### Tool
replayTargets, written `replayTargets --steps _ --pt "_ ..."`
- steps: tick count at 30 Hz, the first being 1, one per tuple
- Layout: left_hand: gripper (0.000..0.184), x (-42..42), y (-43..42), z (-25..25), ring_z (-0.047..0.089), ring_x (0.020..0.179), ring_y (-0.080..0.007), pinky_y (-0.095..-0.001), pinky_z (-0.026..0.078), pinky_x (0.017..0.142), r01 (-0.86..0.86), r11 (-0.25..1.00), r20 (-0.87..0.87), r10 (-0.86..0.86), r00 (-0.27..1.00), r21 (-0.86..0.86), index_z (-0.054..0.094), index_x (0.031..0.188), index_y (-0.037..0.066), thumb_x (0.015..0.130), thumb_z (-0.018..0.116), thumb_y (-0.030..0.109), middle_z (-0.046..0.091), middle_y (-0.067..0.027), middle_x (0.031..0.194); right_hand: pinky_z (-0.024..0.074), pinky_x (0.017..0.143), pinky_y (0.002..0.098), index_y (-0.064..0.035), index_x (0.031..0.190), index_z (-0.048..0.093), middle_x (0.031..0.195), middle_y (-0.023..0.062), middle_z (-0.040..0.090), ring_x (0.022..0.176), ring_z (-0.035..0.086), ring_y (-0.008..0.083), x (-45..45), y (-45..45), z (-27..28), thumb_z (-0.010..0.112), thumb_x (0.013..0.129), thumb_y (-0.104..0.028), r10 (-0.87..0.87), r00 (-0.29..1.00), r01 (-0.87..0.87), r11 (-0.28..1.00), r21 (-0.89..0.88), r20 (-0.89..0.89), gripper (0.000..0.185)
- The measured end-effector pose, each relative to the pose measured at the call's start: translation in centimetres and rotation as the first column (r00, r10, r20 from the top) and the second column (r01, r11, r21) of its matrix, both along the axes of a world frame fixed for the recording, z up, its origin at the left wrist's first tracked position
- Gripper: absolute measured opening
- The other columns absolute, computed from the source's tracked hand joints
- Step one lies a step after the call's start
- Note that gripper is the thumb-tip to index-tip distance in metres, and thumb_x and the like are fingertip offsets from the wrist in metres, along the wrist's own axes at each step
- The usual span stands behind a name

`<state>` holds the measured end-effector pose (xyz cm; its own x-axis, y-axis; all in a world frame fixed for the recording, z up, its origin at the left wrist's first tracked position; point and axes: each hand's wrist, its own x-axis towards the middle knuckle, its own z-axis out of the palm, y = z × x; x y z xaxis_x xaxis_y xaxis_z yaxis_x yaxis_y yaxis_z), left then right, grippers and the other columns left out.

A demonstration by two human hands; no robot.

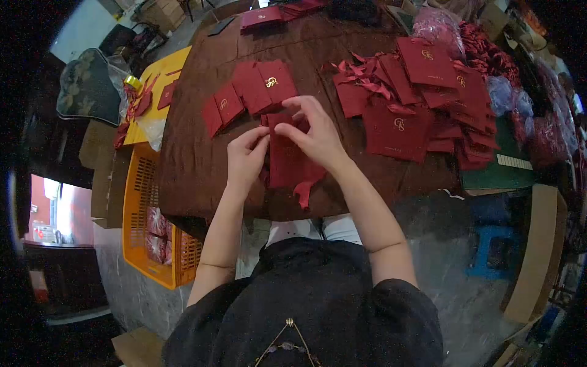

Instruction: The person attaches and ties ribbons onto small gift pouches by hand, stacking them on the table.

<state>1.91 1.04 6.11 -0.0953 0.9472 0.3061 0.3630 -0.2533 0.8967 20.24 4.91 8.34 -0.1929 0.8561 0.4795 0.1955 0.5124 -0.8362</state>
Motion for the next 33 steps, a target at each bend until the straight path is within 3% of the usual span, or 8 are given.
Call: replayTargets --steps 3,12,14,18,21,26,32,33 --pt "0.016 0.7 -0.7 0.6 0.071 0.082 -0.0262 -0.0345 0.055 0.075 0.019 0.989 -0.117 -0.002 0.993 0.147 0.069 0.104 -0.003 0.090 0.065 0.005 0.071 -0.0185 0.091 0.0479 0.080 0.0353 -0.0078 0.103 0.074 0.087 0.0050 0.067 0.088 0.060 0.0221 1.7 2.3 -0.7 0.074 0.088 -0.025 -0.023 0.951 -0.017 0.992 0.125 0.308 0.023" --pt "0.010 0.1 -1.8 -0.4 0.066 0.086 -0.0336 -0.0401 0.051 0.077 -0.141 0.964 -0.026 0.151 0.988 0.227 0.060 0.100 0.000 0.090 0.059 -0.001 0.065 -0.0182 0.091 0.0486 0.083 0.0333 -0.0021 0.090 0.070 0.084 0.0067 0.064 0.096 0.062 0.0201 3.4 2.8 0.5 0.070 0.091 -0.017 0.086 0.996 -0.085 0.977 -0.196 -0.004 0.015" --pt "0.006 0.3 -2.3 1.4 0.060 0.088 -0.0149 -0.0288 0.048 0.080 -0.040 0.959 -0.162 0.089 0.983 0.280 0.059 0.101 -0.002 0.098 0.055 0.002 0.063 -0.0116 0.092 0.0489 0.082 0.0331 -0.0020 0.091 0.070 0.084 0.0065 0.064 0.093 0.062 0.0199 3.6 2.7 0.5 0.071 0.091 -0.018 0.163 0.986 -0.156 0.967 -0.204 0.022 0.016" --pt "0.005 -0.1 -2.4 1.7 0.062 0.085 -0.0177 -0.0292 0.048 0.078 -0.014 0.942 -0.261 0.107 0.959 0.334 0.058 0.100 -0.002 0.097 0.056 0.002 0.062 -0.0122 0.089 0.0495 0.078 0.0334 -0.0009 0.092 0.067 0.087 0.0074 0.066 0.088 0.062 0.0204 3.4 2.0 1.3 0.070 0.090 -0.017 0.160 0.972 -0.131 0.978 -0.165 0.174 0.017" --pt "0.005 -0.1 -2.1 0.7 0.063 0.076 -0.0259 -0.0346 0.050 0.069 -0.124 0.925 -0.203 0.207 0.957 0.358 0.058 0.096 -0.002 0.091 0.059 -0.001 0.061 -0.0142 0.084 0.0497 0.077 0.0336 -0.0004 0.093 0.066 0.088 0.0082 0.067 0.085 0.062 0.0206 3.0 2.0 0.5 0.068 0.092 -0.017 0.141 0.978 -0.116 0.981 -0.157 0.156 0.017" --pt "0.007 -1.5 -3.2 1.5 0.046 0.058 -0.0035 -0.0194 0.034 0.050 -0.119 0.986 0.531 0.162 0.832 -0.116 0.057 0.095 0.007 0.101 0.057 0.009 0.056 0.0007 0.077 0.0493 0.078 0.0303 -0.0002 0.096 0.063 0.087 0.0063 0.065 0.082 0.061 0.0141 5.1 3.4 -1.2 0.064 0.095 -0.015 0.199 0.977 -0.184 0.968 -0.172 0.074 0.014" --pt "0.018 -5.2 -1.0 0.2 0.061 0.079 -0.0121 -0.0239 0.047 0.064 -0.191 0.954 0.477 0.283 0.832 -0.233 0.058 0.114 0.005 0.101 0.062 0.016 0.063 -0.0048 0.099 0.0443 0.075 0.0214 -0.0030 0.096 0.061 0.087 -0.0057 0.057 0.084 0.052 0.0037 6.4 3.7 -0.7 0.063 0.098 -0.014 0.216 0.976 -0.208 0.906 -0.369 -0.022 0.011" --pt "0.036 -4.7 -0.3 -1.7 0.063 0.090 -0.0195 -0.0324 0.051 0.072 -0.365 0.931 0.363 0.349 0.864 -0.026 0.053 0.124 0.001 0.095 0.069 0.016 0.062 -0.0118 0.107 0.0443 0.075 0.0218 -0.0029 0.097 0.062 0.088 -0.0060 0.058 0.084 0.052 0.0036 6.1 4.2 -1.6 0.064 0.098 -0.016 0.176 0.984 -0.177 0.938 -0.296 -0.032 0.013"
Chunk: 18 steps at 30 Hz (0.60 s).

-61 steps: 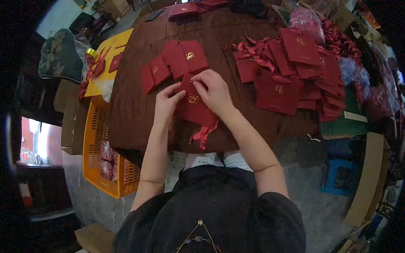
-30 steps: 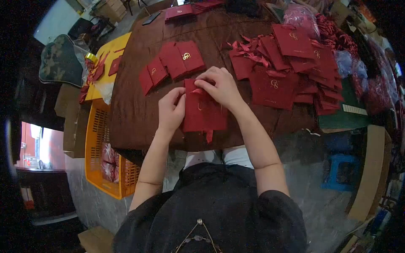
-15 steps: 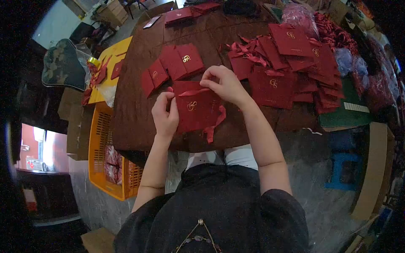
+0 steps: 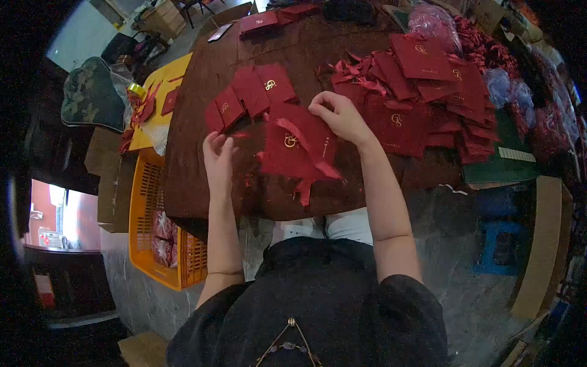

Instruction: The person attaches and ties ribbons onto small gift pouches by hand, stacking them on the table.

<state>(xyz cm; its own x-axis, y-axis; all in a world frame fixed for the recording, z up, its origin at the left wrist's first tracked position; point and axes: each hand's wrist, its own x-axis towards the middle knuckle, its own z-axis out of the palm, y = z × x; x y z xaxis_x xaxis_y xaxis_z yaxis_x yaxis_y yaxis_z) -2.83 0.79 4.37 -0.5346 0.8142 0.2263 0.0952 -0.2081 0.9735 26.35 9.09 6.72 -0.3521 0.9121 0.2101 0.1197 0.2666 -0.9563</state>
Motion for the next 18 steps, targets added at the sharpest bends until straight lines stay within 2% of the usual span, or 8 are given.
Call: replayTargets --steps 1,2,5,10,12,13,15,18 --pt "0.040 0.1 -0.3 0.5 0.061 0.095 -0.0245 -0.0375 0.049 0.080 -0.165 0.985 -0.436 0.174 0.883 0.060 0.053 0.125 0.001 0.093 0.071 0.015 0.060 -0.0146 0.113 0.0443 0.075 0.0218 -0.0029 0.097 0.062 0.088 -0.0060 0.058 0.084 0.052 0.0036 0.0 0.4 -0.6 0.064 0.098 -0.016 -0.002 1.000 0.002 1.000 0.004 0.002 0.013" --pt "0.044 0.1 -0.8 0.9 0.060 0.100 -0.0296 -0.0425 0.047 0.087 -0.282 0.941 -0.766 0.318 0.558 0.186 0.053 0.126 0.000 0.090 0.073 0.015 0.058 -0.0174 0.119 0.0445 0.075 0.0219 -0.0026 0.097 0.062 0.089 -0.0057 0.059 0.084 0.052 0.0040 0.0 0.8 -1.3 0.064 0.098 -0.017 -0.066 0.998 0.066 0.998 0.017 0.004 0.015" --pt "0.029 2.3 -1.8 1.6 0.057 0.103 -0.0313 -0.0436 0.044 0.091 0.159 0.987 -0.544 -0.138 0.827 -0.008 0.068 0.105 0.002 0.085 0.078 0.020 0.063 -0.0114 0.106 0.0455 0.076 0.0226 -0.0017 0.098 0.064 0.090 -0.0044 0.061 0.085 0.054 0.0049 -0.2 1.3 -2.7 0.064 0.098 -0.019 -0.127 0.992 0.126 0.992 -0.030 -0.015 0.017" --pt "0.036 4.9 -1.3 -0.8 0.056 0.099 -0.0312 -0.0425 0.047 0.086 0.045 0.996 -0.777 -0.086 0.624 -0.074 0.072 0.101 0.004 0.075 0.085 0.026 0.062 -0.0109 0.106 0.0508 0.082 0.0311 0.0006 0.104 0.069 0.099 0.0099 0.071 0.090 0.065 0.0158 -1.5 2.3 -5.6 0.069 0.094 -0.026 -0.191 0.981 0.193 0.977 -0.094 0.031 0.028" --pt "0.035 4.7 -0.5 -1.7 0.055 0.101 -0.0318 -0.0431 0.047 0.086 -0.017 0.999 -0.831 -0.032 0.555 -0.050 0.072 0.100 0.004 0.075 0.085 0.025 0.061 -0.0115 0.110 0.0513 0.084 0.0357 -0.0010 0.106 0.068 0.099 0.0126 0.070 0.092 0.065 0.0242 -2.0 1.8 -7.0 0.073 0.091 -0.028 -0.359 0.929 0.354 0.933 0.072 0.089 0.031" --pt "0.034 4.5 0.2 -2.4 0.057 0.099 -0.0323 -0.0431 0.047 0.084 0.002 0.997 -0.802 -0.059 0.594 -0.071 0.073 0.100 0.004 0.074 0.085 0.023 0.063 -0.0120 0.104 0.0505 0.084 0.0404 -0.0031 0.106 0.066 0.099 0.0136 0.067 0.094 0.063 0.0317 -2.1 0.8 -6.3 0.076 0.087 -0.030 -0.644 0.720 0.410 0.696 0.590 0.259 0.035" --pt "0.034 4.2 1.0 -3.6 0.059 0.095 -0.0322 -0.0428 0.048 0.082 0.012 0.996 -0.796 -0.076 0.600 -0.087 0.073 0.100 0.004 0.073 0.085 0.022 0.064 -0.0119 0.100 0.0491 0.084 0.0417 -0.0059 0.106 0.064 0.099 0.0123 0.064 0.097 0.060 0.0338 -2.2 -2.3 -3.5 0.079 0.083 -0.032 -0.689 0.665 0.419 0.663 0.620 0.288 0.037" --pt "0.034 4.0 1.2 -3.8 0.061 0.087 -0.0316 -0.0424 0.049 0.079 0.025 0.994 -0.772 -0.099 0.628 -0.107 0.073 0.100 0.004 0.073 0.085 0.021 0.065 -0.0114 0.091 0.0523 0.070 0.0436 -0.0076 0.087 0.069 0.080 0.0102 0.068 0.079 0.068 0.0305 -3.4 -7.5 -1.4 0.077 0.082 -0.043 -0.306 0.820 0.259 0.952 0.163 0.484 0.037"
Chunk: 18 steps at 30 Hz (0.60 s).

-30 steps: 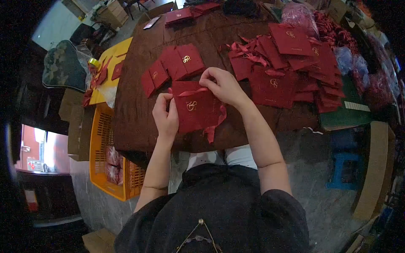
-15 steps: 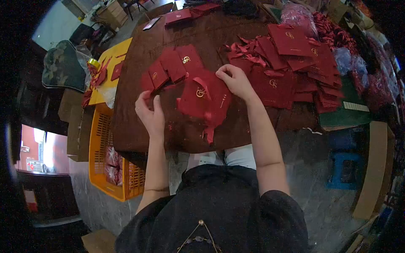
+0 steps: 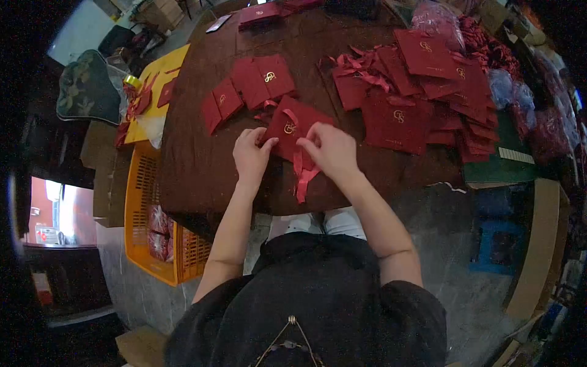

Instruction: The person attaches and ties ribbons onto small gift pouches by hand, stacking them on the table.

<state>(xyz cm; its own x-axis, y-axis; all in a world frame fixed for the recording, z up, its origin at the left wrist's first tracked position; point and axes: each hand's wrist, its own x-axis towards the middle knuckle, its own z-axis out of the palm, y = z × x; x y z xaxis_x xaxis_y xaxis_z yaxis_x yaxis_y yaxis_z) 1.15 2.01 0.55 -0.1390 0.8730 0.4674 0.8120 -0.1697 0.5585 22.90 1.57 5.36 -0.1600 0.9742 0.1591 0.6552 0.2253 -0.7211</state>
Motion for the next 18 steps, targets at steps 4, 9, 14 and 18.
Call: replayTargets --steps 4,9,14,18 --pt "0.032 0.0 0.1 0.1 0.062 0.080 -0.0311 -0.0435 0.050 0.076 0.007 0.999 0.039 -0.005 0.999 -0.041 0.073 0.099 0.004 0.073 0.084 0.020 0.065 -0.0108 0.085 0.0554 0.069 0.0429 -0.0104 0.070 0.074 0.071 0.0139 0.070 0.073 0.071 0.0316 -1.5 -2.4 -2.8 0.078 0.076 -0.052 0.107 0.945 -0.111 0.994 -0.004 0.309 0.042" --pt "0.029 -1.8 -0.2 0.6 0.068 0.083 -0.0198 -0.0340 0.053 0.077 0.100 0.979 0.319 -0.039 0.947 -0.176 0.074 0.105 0.000 0.081 0.080 0.015 0.072 -0.0089 0.092 0.0561 0.067 0.0395 -0.0038 0.078 0.076 0.071 0.0130 0.071 0.070 0.071 0.0246 -0.9 -0.1 -3.4 0.079 0.079 -0.027 0.183 0.980 -0.199 0.946 -0.256 -0.082 0.023" --pt "0.027 -2.4 -0.8 1.7 0.067 0.092 -0.0132 -0.0284 0.053 0.085 0.325 0.876 0.592 -0.058 0.804 -0.356 0.073 0.111 -0.005 0.087 0.073 0.008 0.075 -0.0070 0.101 0.0517 0.068 0.0257 -0.0006 0.096 0.071 0.085 0.0025 0.071 0.075 0.065 0.0095 -1.4 0.9 -2.3 0.075 0.088 -0.013 -0.009 0.659 -0.452 0.795 -0.405 -0.753 0.015" --pt "0.027 -1.4 -1.8 2.9 0.067 0.093 -0.0126 -0.0280 0.053 0.085 0.316 0.891 0.544 -0.096 0.833 -0.326 0.073 0.112 -0.005 0.088 0.072 0.008 0.075 -0.0067 0.101 0.0513 0.073 0.0249 0.0002 0.098 0.071 0.087 0.0005 0.070 0.081 0.063 0.0067 -3.4 0.9 -3.3 0.074 0.089 -0.011 0.073 0.648 -0.346 0.915 -0.208 -0.758 0.015"
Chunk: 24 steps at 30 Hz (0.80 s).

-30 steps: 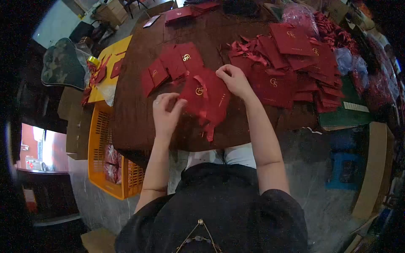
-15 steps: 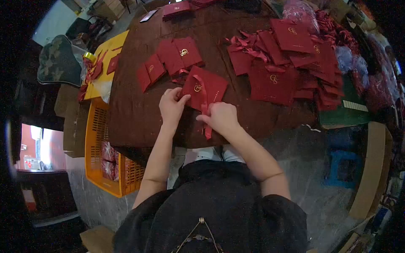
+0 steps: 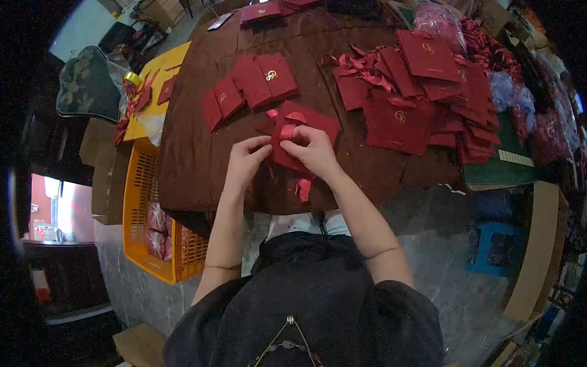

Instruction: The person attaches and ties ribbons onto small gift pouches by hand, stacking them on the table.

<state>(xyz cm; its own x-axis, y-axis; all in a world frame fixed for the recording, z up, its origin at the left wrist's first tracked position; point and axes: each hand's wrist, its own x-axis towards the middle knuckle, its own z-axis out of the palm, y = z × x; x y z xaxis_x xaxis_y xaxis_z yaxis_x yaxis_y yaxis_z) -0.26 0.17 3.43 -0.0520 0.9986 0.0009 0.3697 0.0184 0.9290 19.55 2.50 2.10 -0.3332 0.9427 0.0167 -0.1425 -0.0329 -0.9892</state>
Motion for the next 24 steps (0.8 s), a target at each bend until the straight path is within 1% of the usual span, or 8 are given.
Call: replayTargets --steps 3,6,9,12,15,18,20,24 --pt "0.027 0.2 -0.4 -0.1 0.066 0.093 -0.0117 -0.0271 0.053 0.085 -0.006 1.000 0.051 0.008 0.999 -0.025 0.072 0.112 -0.006 0.089 0.072 0.007 0.074 -0.0067 0.101 0.0519 0.078 0.0231 -0.0017 0.103 0.069 0.097 0.0005 0.071 0.087 0.065 0.0076 -1.0 -0.1 -1.3 0.073 0.091 -0.007 -0.071 0.997 0.074 0.991 0.107 -0.030 0.013" --pt "0.026 0.4 -0.4 -0.1 0.066 0.093 -0.0113 -0.0264 0.053 0.085 -0.014 1.000 0.002 0.014 1.000 0.010 0.072 0.113 -0.005 0.090 0.070 0.006 0.074 -0.0066 0.102 0.0516 0.073 0.0253 0.0006 0.095 0.068 0.088 0.0012 0.071 0.082 0.064 0.0066 -1.5 -0.5 -1.3 0.075 0.088 -0.007 -0.183 0.980 0.193 0.967 0.165 -0.073 0.013" --pt "0.025 0.6 -0.7 0.3 0.066 0.092 -0.0110 -0.0260 0.053 0.083 -0.005 0.999 0.097 0.009 0.995 -0.044 0.073 0.112 -0.005 0.090 0.071 0.006 0.074 -0.0066 0.102 0.0511 0.073 0.0251 0.0003 0.093 0.066 0.087 0.0025 0.071 0.081 0.063 0.0057 -1.7 -0.6 -1.5 0.075 0.087 -0.007 -0.253 0.966 0.260 0.939 0.226 -0.060 0.013" --pt "0.025 0.9 -0.7 0.4 0.066 0.091 -0.0107 -0.0256 0.053 0.082 -0.009 1.000 0.124 0.011 0.992 -0.022 0.073 0.111 -0.005 0.089 0.072 0.006 0.074 -0.0062 0.100 0.0511 0.071 0.0275 -0.0008 0.092 0.066 0.084 0.0055 0.069 0.078 0.065 0.0102 -1.9 -0.9 -1.5 0.075 0.086 -0.007 -0.322 0.947 0.310 0.910 0.276 -0.003 0.013" --pt "0.025 1.1 -0.8 0.3 0.066 0.090 -0.0113 -0.0256 0.053 0.081 -0.025 0.999 0.093 0.028 0.995 -0.030 0.073 0.110 -0.006 0.089 0.072 0.007 0.074 -0.0064 0.099 0.0518 0.070 0.0347 -0.0029 0.089 0.064 0.085 0.0123 0.064 0.079 0.066 0.0295 -1.8 -1.4 -1.0 0.074 0.081 -0.004 -0.411 0.907 0.272 0.740 0.615 0.094 0.014" --pt "0.024 1.5 -1.0 0.3 0.066 0.089 -0.0117 -0.0255 0.053 0.080 -0.040 0.999 0.124 0.043 0.991 -0.025 0.073 0.109 -0.007 0.088 0.072 0.006 0.073 -0.0067 0.099 0.0522 0.070 0.0354 -0.0032 0.089 0.063 0.085 0.0118 0.065 0.080 0.067 0.0293 -1.8 -1.4 -1.2 0.074 0.081 -0.003 -0.420 0.903 0.241 0.671 0.701 0.092 0.014" --pt "0.024 1.8 -1.1 0.3 0.066 0.089 -0.0121 -0.0260 0.053 0.080 -0.037 0.998 0.253 0.046 0.966 -0.042 0.073 0.107 -0.007 0.088 0.072 0.006 0.073 -0.0071 0.098 0.0523 0.071 0.0355 -0.0035 0.089 0.064 0.085 0.0117 0.065 0.080 0.067 0.0296 -2.1 -1.7 -2.0 0.073 0.081 -0.003 -0.455 0.889 0.302 0.672 0.677 0.055 0.013" --pt "0.023 2.5 -1.5 1.2 0.066 0.089 -0.0121 -0.0262 0.053 0.081 -0.071 0.996 0.220 0.082 0.972 -0.058 0.073 0.106 -0.007 0.087 0.072 0.005 0.073 -0.0071 0.098 0.0534 0.072 0.0349 -0.0039 0.089 0.064 0.087 0.0112 0.066 0.082 0.068 0.0288 -2.8 -2.1 -2.4 0.073 0.080 -0.002 -0.491 0.866 0.450 0.676 0.584 -0.099 0.014"
